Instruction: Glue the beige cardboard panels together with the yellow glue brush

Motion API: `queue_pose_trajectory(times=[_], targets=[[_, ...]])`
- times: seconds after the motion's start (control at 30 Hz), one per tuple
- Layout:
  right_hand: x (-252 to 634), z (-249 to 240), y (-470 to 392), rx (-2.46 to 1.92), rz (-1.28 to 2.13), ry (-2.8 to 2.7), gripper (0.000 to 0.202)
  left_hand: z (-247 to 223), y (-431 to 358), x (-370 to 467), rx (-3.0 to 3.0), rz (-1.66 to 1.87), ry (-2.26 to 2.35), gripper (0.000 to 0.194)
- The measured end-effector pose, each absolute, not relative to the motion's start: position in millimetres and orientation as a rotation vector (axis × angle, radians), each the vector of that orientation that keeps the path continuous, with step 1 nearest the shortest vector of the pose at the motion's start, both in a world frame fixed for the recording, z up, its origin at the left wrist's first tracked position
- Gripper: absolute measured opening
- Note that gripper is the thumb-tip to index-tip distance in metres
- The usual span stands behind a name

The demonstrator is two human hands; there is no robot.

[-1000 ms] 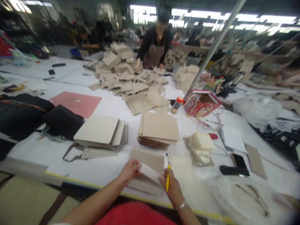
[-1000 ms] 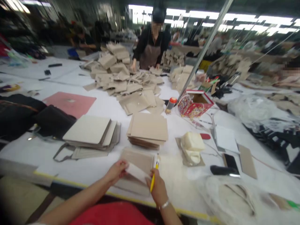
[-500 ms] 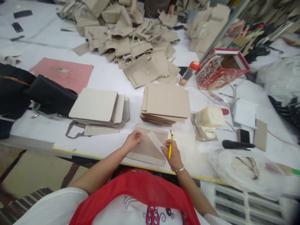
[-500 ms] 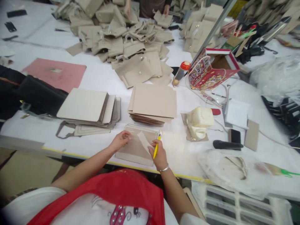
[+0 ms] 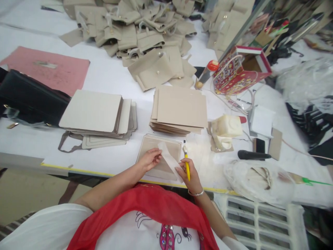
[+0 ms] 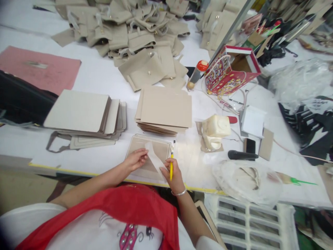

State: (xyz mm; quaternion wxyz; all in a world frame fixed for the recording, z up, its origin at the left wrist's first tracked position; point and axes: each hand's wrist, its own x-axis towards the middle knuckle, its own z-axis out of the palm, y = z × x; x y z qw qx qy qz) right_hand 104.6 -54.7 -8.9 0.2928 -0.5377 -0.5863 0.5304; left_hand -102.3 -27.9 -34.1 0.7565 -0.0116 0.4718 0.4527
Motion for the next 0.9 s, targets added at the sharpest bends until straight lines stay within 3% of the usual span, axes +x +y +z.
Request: queue_pose_trajectory(times=[0.27,0.5,0.77,0.9], targets=[[89,-20,-35,-1.328,1.502,-1.748,0.036,-30,-51,-156,0.009,1.156,1.063,0.028],[91,-15,-25,-1.392,1.534,-1.839,0.038,-39,-56,-179,0.290,1.103,1.287,0.028],[45,-13,-11,-1.024,2.057,-1.346,0.042,-51,-70,-175,1.688,0.806,1.426,0.019],[12,-28,2,-0.933,2.204,-1.002,0.045,-65,-65,-159,2.064,0.605,1.440,0.032]])
